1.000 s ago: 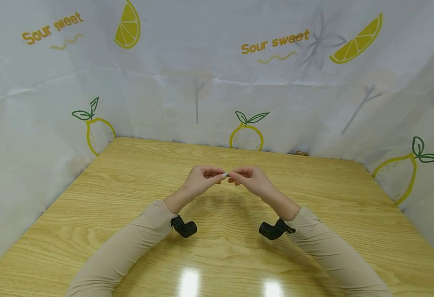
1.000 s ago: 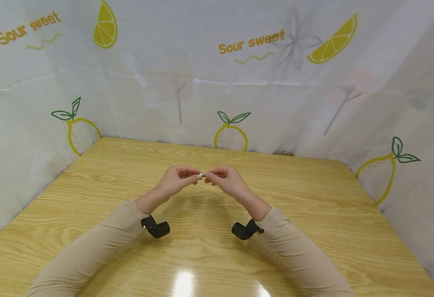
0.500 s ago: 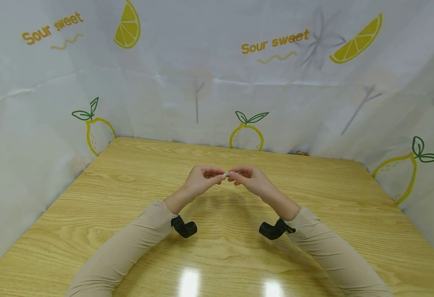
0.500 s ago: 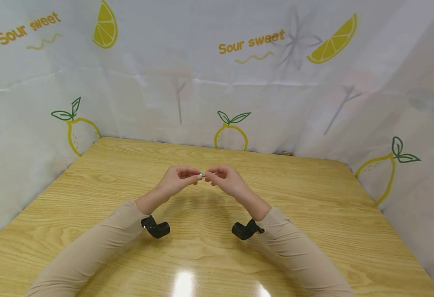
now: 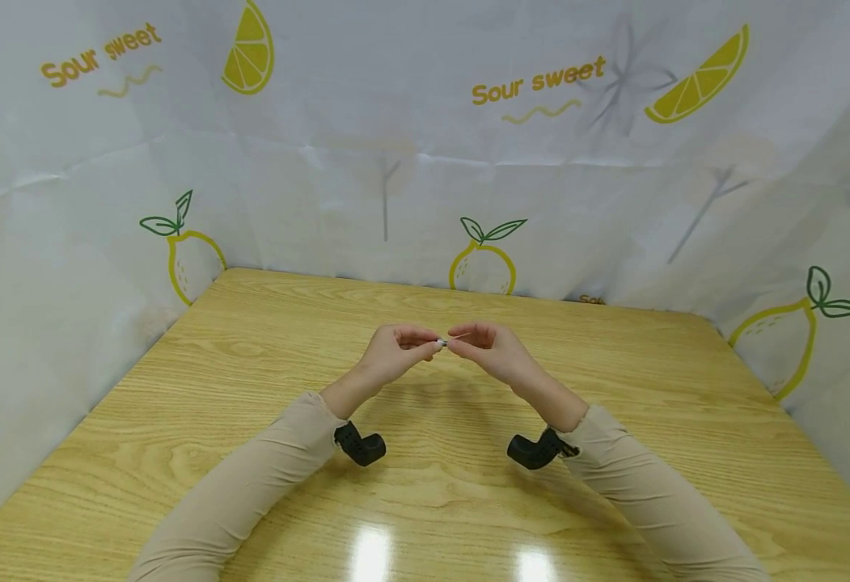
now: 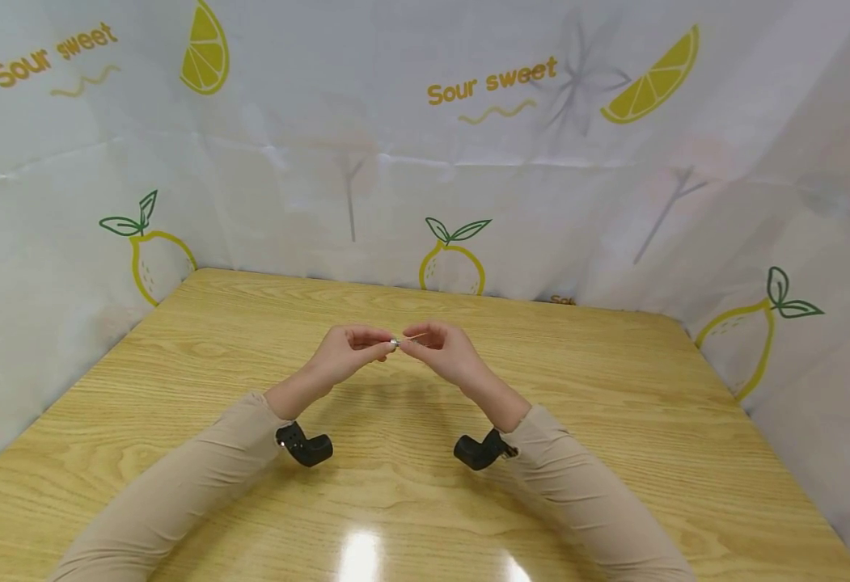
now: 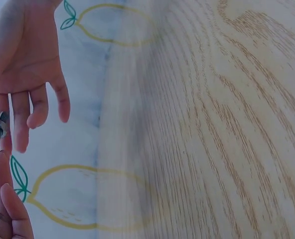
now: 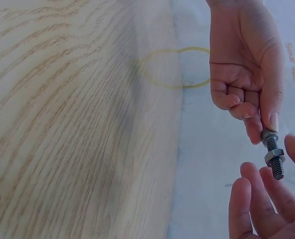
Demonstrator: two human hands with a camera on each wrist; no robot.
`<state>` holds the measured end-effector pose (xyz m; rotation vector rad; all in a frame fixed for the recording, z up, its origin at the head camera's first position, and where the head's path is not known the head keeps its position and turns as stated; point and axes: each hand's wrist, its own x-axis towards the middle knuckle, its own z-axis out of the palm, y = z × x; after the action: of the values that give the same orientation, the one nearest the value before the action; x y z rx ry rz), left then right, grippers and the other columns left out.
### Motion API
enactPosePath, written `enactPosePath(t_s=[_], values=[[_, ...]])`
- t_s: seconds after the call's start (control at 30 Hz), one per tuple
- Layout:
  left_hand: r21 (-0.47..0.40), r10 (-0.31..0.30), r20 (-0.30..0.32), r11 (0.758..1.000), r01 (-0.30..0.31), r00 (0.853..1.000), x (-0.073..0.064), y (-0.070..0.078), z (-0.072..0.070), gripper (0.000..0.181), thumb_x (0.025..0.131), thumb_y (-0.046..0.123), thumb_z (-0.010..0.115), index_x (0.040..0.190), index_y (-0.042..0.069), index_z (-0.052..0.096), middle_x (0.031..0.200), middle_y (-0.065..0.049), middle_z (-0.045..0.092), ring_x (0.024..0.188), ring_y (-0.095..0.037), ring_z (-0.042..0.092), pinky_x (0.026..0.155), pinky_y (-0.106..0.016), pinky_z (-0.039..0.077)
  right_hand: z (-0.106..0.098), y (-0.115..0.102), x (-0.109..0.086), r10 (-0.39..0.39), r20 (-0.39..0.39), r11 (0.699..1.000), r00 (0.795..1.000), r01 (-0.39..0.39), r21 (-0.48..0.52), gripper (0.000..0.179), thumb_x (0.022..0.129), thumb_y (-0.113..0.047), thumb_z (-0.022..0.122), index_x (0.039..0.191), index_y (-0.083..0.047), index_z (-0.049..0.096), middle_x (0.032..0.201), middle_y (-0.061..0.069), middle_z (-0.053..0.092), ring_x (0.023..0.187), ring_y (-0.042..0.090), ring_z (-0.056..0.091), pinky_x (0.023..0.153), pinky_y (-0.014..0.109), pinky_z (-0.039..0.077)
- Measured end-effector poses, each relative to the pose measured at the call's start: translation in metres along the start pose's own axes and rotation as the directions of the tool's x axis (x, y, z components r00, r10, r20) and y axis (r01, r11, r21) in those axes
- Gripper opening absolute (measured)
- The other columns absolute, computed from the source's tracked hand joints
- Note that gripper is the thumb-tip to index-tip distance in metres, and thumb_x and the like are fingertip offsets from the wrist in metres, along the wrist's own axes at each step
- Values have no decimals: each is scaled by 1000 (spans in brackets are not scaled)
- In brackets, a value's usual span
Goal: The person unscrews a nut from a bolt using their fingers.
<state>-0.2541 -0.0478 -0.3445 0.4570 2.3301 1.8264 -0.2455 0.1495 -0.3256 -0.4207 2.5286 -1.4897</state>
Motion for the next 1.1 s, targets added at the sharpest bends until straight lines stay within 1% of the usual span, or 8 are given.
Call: enactPosePath(t_s=[0.1,0.2,0.33,0.43,0.6,0.73,1.0,1.1], values=[[0,-9,-5,1000,9,1000,1,0,0,26,90,20,63,111,5,67,106,-17,69,85,-16,66,90,-46,51,-1,-1,1,31,13,1000,999,-31,5,41,95,-35,54,122,-5,59,115,16,66,110,37,58,101,55,40],[1,-14,-8,1000,14,1000,2,0,0,26,90,19,63,111,5,68,105,-16,69,84,-15,66,90,-46,51,-1,-1,1,41,15,999,999,-41,0,38,95,-34,53,119,-6,62,112,14,68,108,35,59,102,54,40],[4,-10,-8,1000,10,1000,1,-1,0,27,90,20,63,111,5,67,107,-18,68,87,-18,66,90,-45,51,-1,0,0,11,-2,1000,1000,-11,7,33,92,-26,60,118,-6,61,114,14,65,107,28,60,98,50,44],[4,-6,-4,1000,6,1000,1,-1,0,27,90,20,63,112,4,67,108,-21,67,89,-22,66,90,-45,51,-1,0,-1,-16,-5,1000,1000,16,20,35,90,-20,64,121,-4,58,119,16,61,107,27,60,96,49,47],[2,-10,2,1000,10,1000,2,-1,0,29,89,22,64,113,5,66,109,-21,67,94,-27,65,91,-46,50,-1,-1,-1,1,5,1000,1000,-1,14,41,92,-27,60,126,-4,56,121,17,62,110,33,58,99,52,43],[-2,-13,1,1000,13,1000,3,-3,0,30,89,23,64,113,4,66,109,-21,67,94,-28,65,92,-46,49,-1,-2,-1,29,4,1000,1000,-29,2,38,95,-32,55,121,-5,61,114,16,67,108,37,57,101,54,40],[0,1,-1,1000,-1,1000,1,-2,0,28,90,21,63,112,4,67,108,-24,66,97,-34,63,90,-46,50,-1,-1,-1,-8,-17,1000,1000,8,2,35,90,-20,63,121,-4,59,121,16,60,108,29,59,96,49,47],[0,9,1,1000,-9,1000,1,-2,1,28,90,21,63,112,3,67,108,-24,66,97,-35,63,90,-46,50,-1,-1,-1,-18,-13,1000,1000,18,10,39,90,-21,63,124,-3,56,124,17,59,109,31,59,95,50,47]])
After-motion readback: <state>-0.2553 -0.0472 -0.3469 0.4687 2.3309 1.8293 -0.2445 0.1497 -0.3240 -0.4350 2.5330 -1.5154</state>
